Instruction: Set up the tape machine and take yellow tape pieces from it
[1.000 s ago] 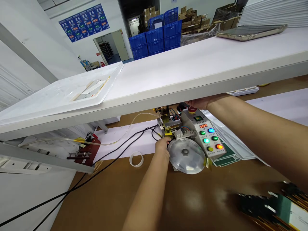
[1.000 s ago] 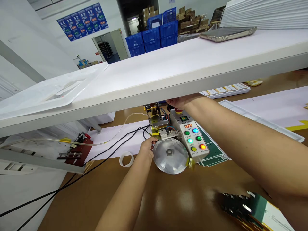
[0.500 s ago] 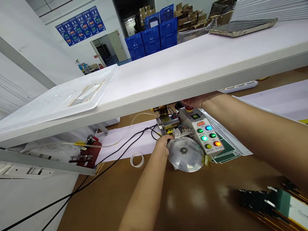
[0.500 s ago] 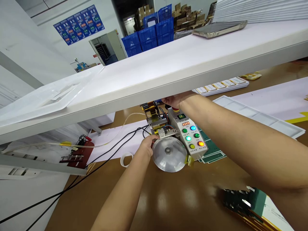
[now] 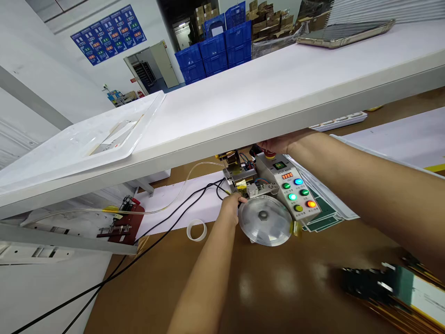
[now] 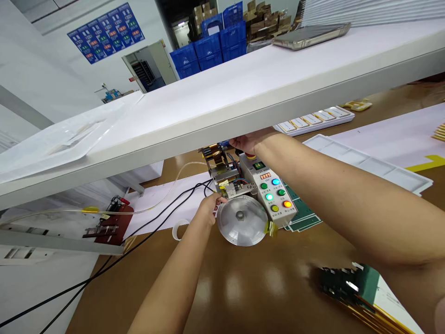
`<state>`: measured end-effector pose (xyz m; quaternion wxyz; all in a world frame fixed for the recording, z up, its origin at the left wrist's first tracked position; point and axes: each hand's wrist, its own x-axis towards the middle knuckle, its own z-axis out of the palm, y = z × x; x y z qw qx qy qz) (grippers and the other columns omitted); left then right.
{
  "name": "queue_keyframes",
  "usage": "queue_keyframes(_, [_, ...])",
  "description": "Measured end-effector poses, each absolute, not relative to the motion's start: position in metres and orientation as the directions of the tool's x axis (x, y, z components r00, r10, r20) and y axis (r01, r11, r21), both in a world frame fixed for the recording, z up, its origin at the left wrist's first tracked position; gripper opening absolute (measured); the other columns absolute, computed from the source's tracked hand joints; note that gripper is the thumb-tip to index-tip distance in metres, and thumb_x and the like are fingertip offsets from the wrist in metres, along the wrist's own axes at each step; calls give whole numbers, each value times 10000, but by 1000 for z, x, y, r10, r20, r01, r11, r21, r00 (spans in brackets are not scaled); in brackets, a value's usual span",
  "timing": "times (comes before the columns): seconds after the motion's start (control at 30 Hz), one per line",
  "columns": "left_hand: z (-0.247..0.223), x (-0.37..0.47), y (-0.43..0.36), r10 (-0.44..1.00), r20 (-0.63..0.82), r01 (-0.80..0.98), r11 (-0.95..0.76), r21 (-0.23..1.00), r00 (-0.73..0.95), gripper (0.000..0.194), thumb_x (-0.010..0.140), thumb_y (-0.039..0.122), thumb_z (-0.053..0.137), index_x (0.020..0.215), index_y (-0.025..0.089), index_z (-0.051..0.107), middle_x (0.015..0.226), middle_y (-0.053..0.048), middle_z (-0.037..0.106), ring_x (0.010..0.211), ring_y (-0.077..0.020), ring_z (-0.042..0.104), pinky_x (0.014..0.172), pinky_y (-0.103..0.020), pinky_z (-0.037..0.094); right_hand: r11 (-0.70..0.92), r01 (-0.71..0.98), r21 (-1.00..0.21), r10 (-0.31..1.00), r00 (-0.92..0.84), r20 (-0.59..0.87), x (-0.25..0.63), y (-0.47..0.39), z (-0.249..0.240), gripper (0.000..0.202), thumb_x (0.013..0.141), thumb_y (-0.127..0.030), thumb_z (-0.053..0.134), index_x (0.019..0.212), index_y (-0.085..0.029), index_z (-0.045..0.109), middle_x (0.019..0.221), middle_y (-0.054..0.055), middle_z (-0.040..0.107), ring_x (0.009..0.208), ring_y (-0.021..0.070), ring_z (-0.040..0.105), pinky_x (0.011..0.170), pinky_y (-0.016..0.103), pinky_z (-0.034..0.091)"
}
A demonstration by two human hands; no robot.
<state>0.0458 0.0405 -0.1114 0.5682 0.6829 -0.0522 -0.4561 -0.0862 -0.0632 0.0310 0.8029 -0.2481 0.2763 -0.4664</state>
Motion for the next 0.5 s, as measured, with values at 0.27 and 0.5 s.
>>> queue_keyframes(0.27, [-123,63,29,-610,-501,234,-465,854,614,128,666,216,621,639,127,533,648,-4,526,669,-123,488,668,-290,394,464,624,-629,-881,398,-255,-83,-70,26,281,862,-254,228,689,-199,443,468,-40,512,438,87,488,403,187,398])
queue_keyframes(0.5, [-132,62,18,-747,-413,155,-393,906,521,39,700,104,586,684,110,551,694,11,570,704,-106,535,724,-296,430,453,613,-647,-886,392,-248,-81,-66,26,266,867,-248,243,725,-200,463,470,-50,517,435,72,483,417,181,382])
